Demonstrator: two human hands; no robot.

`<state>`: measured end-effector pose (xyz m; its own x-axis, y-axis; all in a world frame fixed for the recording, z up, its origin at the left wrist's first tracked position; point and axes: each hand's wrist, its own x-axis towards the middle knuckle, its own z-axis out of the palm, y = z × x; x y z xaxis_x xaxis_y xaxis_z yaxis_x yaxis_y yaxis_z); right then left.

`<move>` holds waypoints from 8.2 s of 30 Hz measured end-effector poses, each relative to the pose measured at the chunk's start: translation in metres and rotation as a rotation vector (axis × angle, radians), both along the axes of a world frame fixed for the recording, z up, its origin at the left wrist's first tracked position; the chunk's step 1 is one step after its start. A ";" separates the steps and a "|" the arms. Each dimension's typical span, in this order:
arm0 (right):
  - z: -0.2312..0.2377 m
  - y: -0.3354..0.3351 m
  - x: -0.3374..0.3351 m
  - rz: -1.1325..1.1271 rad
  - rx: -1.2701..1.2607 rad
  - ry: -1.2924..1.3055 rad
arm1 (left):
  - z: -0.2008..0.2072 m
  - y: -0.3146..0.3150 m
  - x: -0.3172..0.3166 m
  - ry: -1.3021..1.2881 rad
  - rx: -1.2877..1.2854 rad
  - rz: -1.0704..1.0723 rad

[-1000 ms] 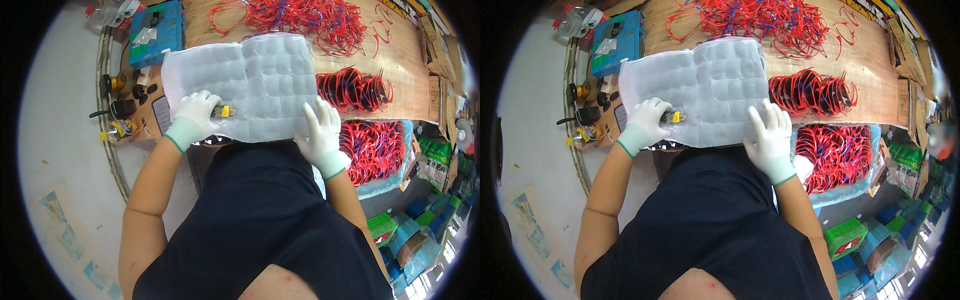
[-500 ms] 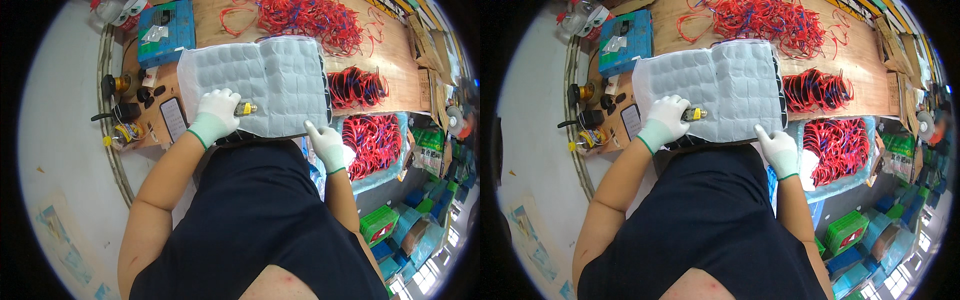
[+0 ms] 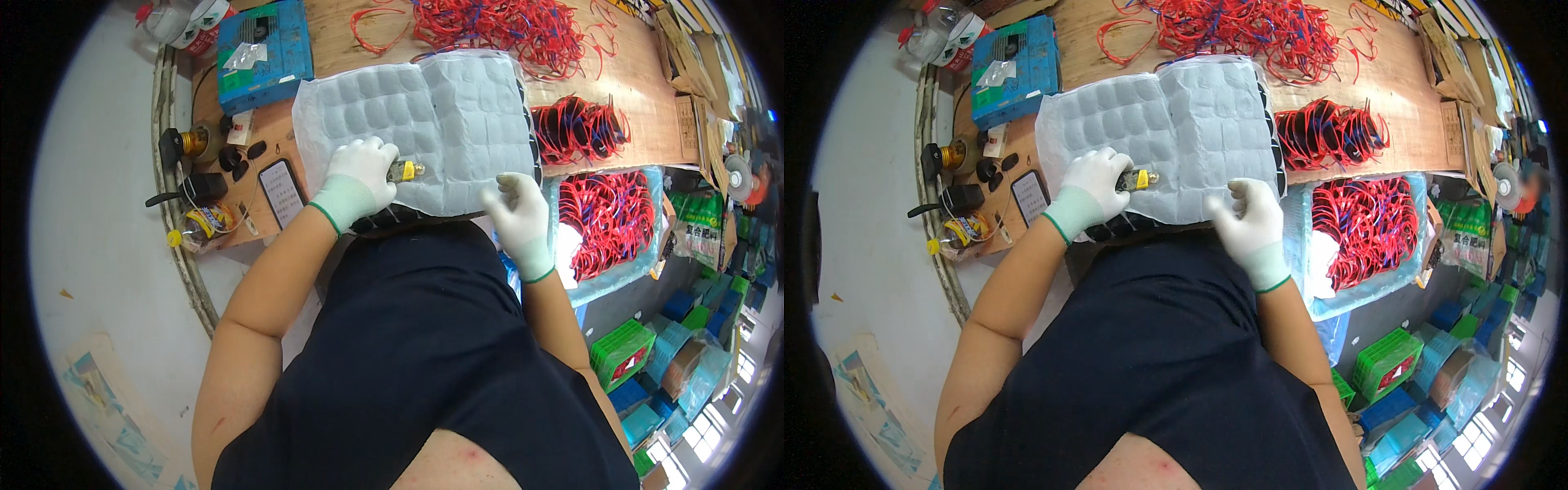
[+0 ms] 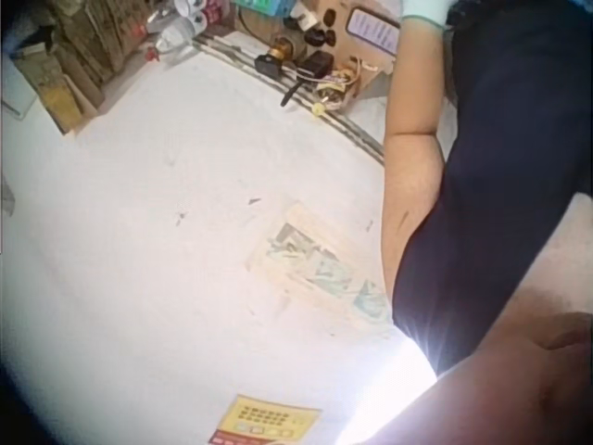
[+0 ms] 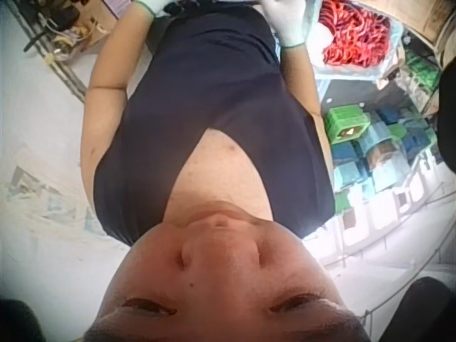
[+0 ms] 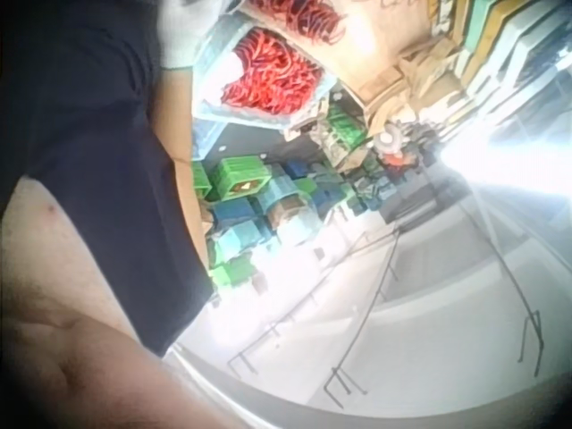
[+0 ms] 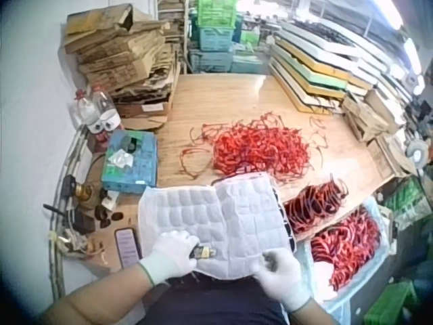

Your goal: The person repeatedly picks up small black components and red wires, attaches the wires to the components, and places the assembled units into a white tray. The person also moves a pile of red wires aside to access the workspace.

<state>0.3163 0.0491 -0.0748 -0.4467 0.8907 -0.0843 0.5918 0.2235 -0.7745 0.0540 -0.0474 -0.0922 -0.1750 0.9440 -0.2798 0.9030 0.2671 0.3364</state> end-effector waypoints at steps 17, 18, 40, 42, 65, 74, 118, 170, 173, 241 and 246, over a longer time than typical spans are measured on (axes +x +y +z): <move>-0.017 0.006 -0.020 0.569 0.663 -0.310 | 0.014 0.010 -0.015 -0.895 0.328 0.568; -0.016 0.006 -0.019 0.561 0.665 -0.317 | 0.019 0.010 -0.021 -1.024 0.424 0.642; -0.009 0.032 -0.043 0.284 0.430 -0.172 | 0.038 -0.113 0.033 -0.278 0.091 0.162; -0.010 0.035 -0.043 0.310 0.430 -0.142 | 0.033 -0.085 0.045 -0.185 0.017 0.161; -0.008 0.057 -0.023 0.638 0.499 -0.025 | 0.033 -0.031 0.043 -1.623 0.542 1.426; -0.016 0.071 0.010 0.429 0.524 -0.302 | 0.024 -0.020 0.033 -1.271 0.767 1.232; 0.057 0.031 0.024 0.636 -0.072 0.252 | 0.033 0.034 0.108 -0.418 0.506 -0.244; -0.094 0.240 0.359 0.145 0.005 -0.037 | 0.025 0.198 0.257 -0.250 0.280 -0.133; -0.077 0.327 0.302 -0.024 0.285 -0.004 | 0.012 0.259 0.251 -0.110 0.374 -0.128; -0.068 0.188 0.404 -0.655 -0.357 0.570 | -0.080 0.353 0.404 -1.007 -0.408 0.188; -0.078 0.122 0.397 -0.849 -0.342 0.593 | -0.110 0.334 0.418 -0.919 -0.568 -0.002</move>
<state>0.7132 0.1706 -0.1524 0.2515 0.8984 -0.3599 -0.0364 -0.3628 -0.9312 0.4721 0.2865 -0.2026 0.3271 0.6348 -0.7000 0.3688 0.5963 0.7131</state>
